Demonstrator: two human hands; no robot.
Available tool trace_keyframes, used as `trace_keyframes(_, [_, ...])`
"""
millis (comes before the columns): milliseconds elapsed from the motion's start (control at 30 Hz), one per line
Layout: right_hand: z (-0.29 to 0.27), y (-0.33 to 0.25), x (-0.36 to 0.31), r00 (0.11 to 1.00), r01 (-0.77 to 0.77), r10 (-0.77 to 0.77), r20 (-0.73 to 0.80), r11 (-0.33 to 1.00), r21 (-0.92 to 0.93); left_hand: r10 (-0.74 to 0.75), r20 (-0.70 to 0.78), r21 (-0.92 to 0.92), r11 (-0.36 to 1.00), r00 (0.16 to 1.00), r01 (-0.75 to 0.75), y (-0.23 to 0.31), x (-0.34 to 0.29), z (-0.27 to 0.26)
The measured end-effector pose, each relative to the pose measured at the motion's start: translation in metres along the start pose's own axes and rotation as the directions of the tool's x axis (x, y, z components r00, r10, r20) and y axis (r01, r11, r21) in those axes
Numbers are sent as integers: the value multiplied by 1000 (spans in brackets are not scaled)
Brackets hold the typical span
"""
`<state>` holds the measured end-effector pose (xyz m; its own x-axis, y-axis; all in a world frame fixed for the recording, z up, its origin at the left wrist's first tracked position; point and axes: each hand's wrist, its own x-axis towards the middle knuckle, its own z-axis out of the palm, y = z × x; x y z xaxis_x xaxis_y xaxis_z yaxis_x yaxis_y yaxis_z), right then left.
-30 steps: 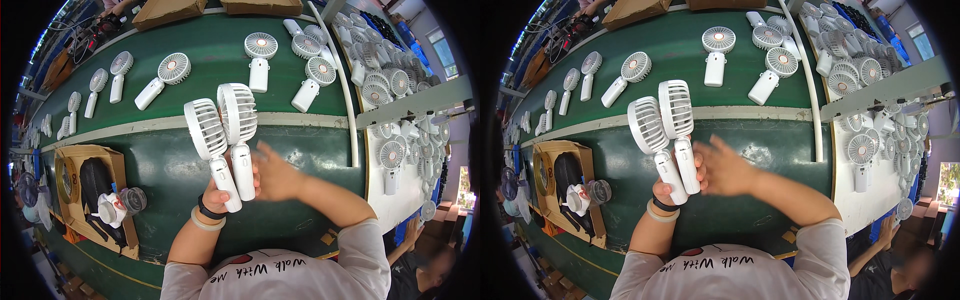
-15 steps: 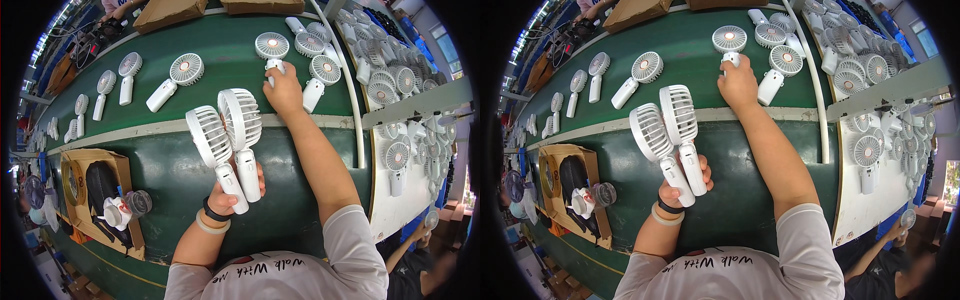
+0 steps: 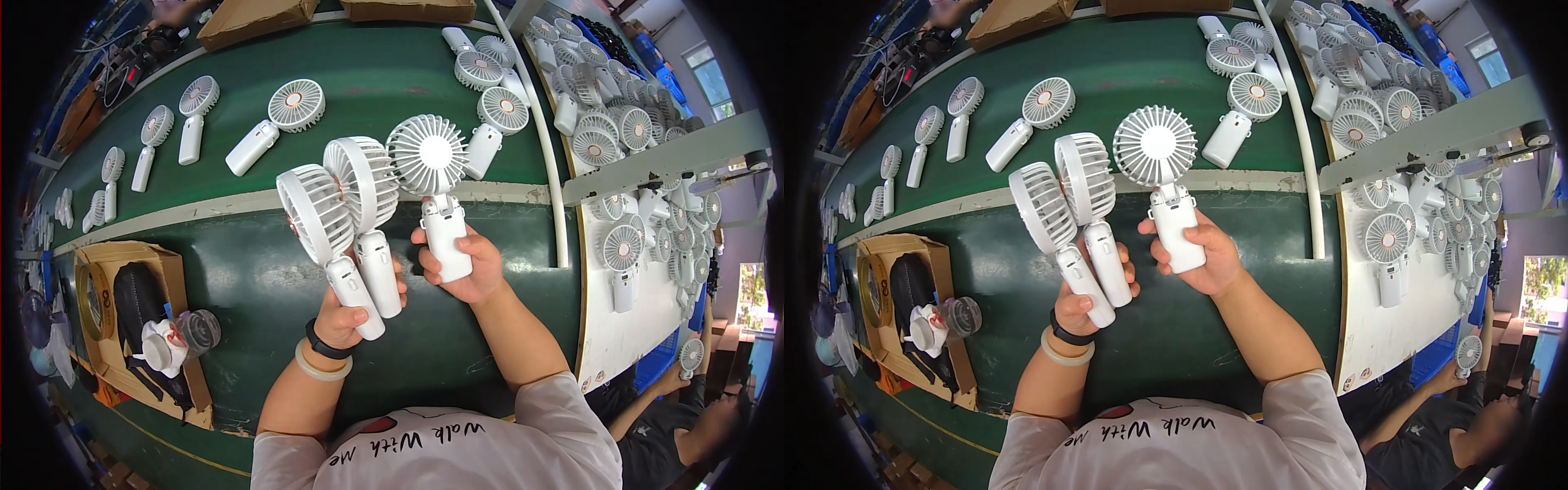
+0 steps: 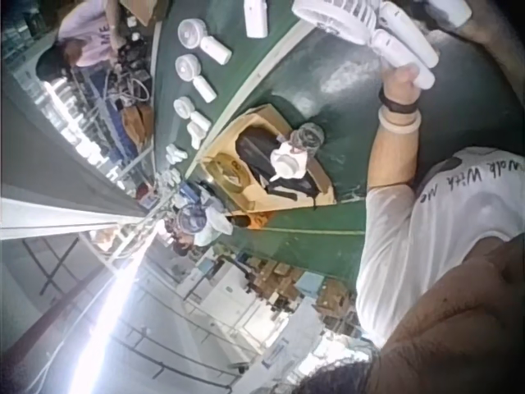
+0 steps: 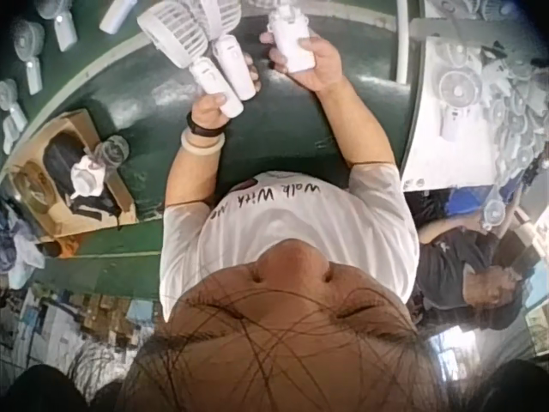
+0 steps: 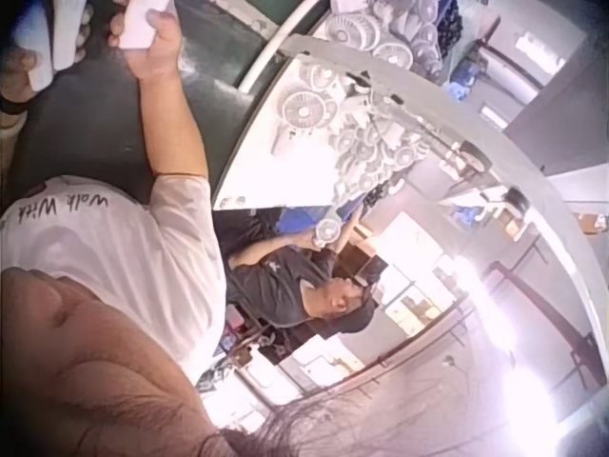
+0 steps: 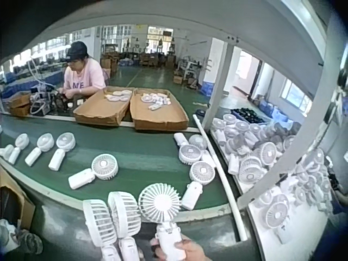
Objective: The person assembles white portable fans on a green factory table. They pick up fan heads and handles, connect them, and test the units by turning them on. The person handles multiple fans, stacking them in their hand and placing them on the table.
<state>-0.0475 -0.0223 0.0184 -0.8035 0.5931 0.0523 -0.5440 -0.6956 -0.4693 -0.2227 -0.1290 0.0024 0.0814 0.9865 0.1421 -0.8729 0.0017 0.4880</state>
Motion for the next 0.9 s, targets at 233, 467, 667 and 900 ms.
trace_keyframes(233, [1, 3, 0, 999, 27, -23, 35, 994, -106, 9, -50, 29, 1000, 999, -8, 3, -1, 0])
trace_keyframes(467, [5, 7, 4, 983, 92, -141, -119, 934, -345, -15, -51, 42, 999, 999, 17, 10, -4, 2])
trace_keyframes(667, [21, 14, 5, 923, 60, -252, -290, 840, -540, -17, -58, 18, 1000, 998, 18, 13, -5, 3])
trace_keyframes(900, [20, 13, 6, 921, 54, -286, -264, 765, -641, -15, -60, 20, 1000, 998, 16, 14, -8, -1])
